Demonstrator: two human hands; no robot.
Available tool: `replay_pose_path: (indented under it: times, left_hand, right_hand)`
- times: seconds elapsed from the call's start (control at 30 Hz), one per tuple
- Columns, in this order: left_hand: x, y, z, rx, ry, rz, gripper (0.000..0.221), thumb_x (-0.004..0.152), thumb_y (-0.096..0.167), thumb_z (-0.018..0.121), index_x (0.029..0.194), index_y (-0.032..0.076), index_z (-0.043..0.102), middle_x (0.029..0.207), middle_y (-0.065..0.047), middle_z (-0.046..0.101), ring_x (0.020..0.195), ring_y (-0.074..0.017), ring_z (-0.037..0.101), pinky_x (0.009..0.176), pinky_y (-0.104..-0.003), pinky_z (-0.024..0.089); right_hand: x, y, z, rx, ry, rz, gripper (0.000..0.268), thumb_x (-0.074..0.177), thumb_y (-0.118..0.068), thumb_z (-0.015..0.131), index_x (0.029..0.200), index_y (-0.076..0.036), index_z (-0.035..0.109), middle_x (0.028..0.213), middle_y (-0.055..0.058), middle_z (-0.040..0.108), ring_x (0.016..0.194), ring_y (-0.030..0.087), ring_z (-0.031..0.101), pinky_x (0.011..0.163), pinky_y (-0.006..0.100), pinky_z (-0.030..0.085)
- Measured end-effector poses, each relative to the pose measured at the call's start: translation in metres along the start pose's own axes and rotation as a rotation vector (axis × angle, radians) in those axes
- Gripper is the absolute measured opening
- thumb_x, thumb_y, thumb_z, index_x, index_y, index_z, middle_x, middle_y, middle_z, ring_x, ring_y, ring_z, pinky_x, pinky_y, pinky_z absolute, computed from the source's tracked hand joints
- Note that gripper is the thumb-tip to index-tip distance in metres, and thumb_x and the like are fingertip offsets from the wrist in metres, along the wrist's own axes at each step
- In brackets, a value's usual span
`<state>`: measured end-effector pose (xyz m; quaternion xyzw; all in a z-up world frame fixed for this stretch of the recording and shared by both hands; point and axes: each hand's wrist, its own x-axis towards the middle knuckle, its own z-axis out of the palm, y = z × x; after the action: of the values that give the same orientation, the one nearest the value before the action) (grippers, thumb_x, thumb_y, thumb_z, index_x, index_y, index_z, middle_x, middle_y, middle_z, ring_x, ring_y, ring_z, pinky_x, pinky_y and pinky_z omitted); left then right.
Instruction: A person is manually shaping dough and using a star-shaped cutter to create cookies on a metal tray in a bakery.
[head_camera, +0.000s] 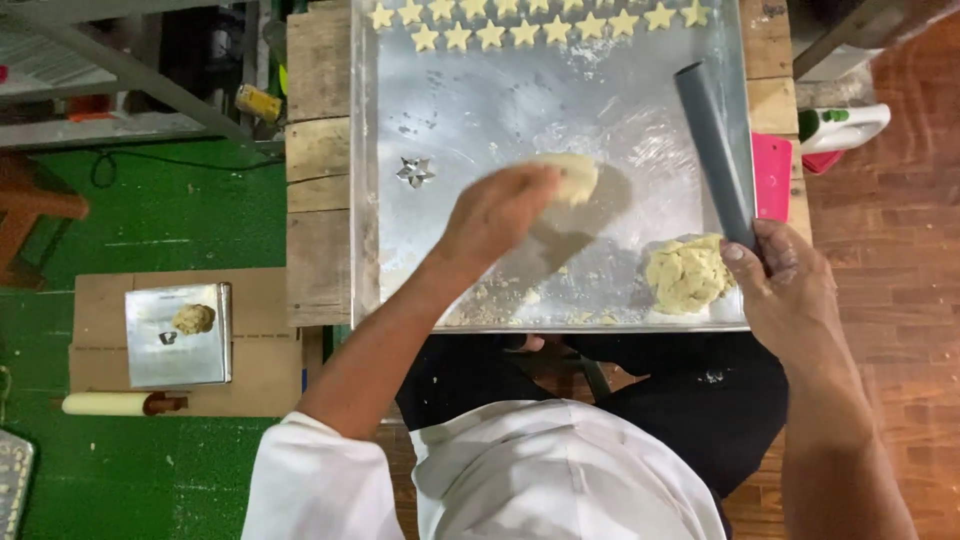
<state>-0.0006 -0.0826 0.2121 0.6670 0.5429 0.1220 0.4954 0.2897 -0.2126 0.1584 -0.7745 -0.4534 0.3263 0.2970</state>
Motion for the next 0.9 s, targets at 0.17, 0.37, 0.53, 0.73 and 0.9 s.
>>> replay_pose_path:
  times: [0.17, 0.37, 0.53, 0.73, 0.9]
  left_hand:
    - [0.023, -0.177, 0.068, 0.575, 0.226, 0.872, 0.022, 0.084, 0.002, 0.076, 0.105, 0.008, 0.071, 0.109, -0.007, 0.074, 0.097, -0.0284, 0.071, 0.086, -0.045, 0.059]
    - [0.01, -0.173, 0.041, 0.473, 0.555, 0.749, 0.028, 0.102, 0.032, 0.063, 0.125, 0.017, 0.065, 0.126, -0.005, 0.065, 0.117, -0.03, 0.061, 0.095, -0.043, 0.051]
    - [0.022, -0.192, 0.047, 0.633, 0.201, 0.428, 0.056, 0.099, 0.045, 0.062, 0.145, 0.015, 0.052, 0.133, -0.016, 0.058, 0.127, -0.0403, 0.055, 0.103, -0.057, 0.046]
    - [0.031, -0.209, 0.056, 0.561, 0.296, 0.606, 0.027, 0.106, 0.036, 0.056, 0.117, 0.013, 0.064, 0.099, -0.006, 0.059, 0.092, -0.0304, 0.066, 0.078, -0.042, 0.054]
    - [0.032, -0.219, 0.068, 0.571, 0.333, 0.58, 0.025, 0.107, 0.04, 0.05, 0.109, 0.016, 0.058, 0.108, -0.003, 0.054, 0.108, -0.03, 0.056, 0.084, -0.046, 0.053]
  right_hand:
    - [0.023, -0.007, 0.022, -0.295, -0.059, -0.07, 0.037, 0.101, -0.033, 0.064, 0.131, -0.012, 0.067, 0.106, 0.012, 0.065, 0.098, 0.031, 0.06, 0.086, 0.045, 0.044]
    - [0.033, 0.007, 0.087, -0.472, -0.056, -0.435, 0.033, 0.086, -0.027, 0.079, 0.119, -0.026, 0.077, 0.105, 0.005, 0.074, 0.1, 0.034, 0.072, 0.09, 0.047, 0.057]
    - [0.035, -0.002, 0.118, -0.522, -0.09, -0.721, 0.029, 0.085, -0.019, 0.08, 0.114, -0.019, 0.079, 0.098, 0.004, 0.075, 0.094, 0.027, 0.073, 0.089, 0.042, 0.055]
    - [0.047, 0.024, 0.134, -0.467, -0.094, -0.738, 0.033, 0.084, -0.024, 0.08, 0.117, -0.026, 0.076, 0.105, 0.002, 0.072, 0.103, 0.029, 0.071, 0.093, 0.045, 0.052]
    - [0.049, 0.009, 0.138, -0.293, -0.033, -0.824, 0.024, 0.092, -0.017, 0.076, 0.116, -0.012, 0.076, 0.128, 0.021, 0.064, 0.127, 0.046, 0.058, 0.112, 0.053, 0.045]
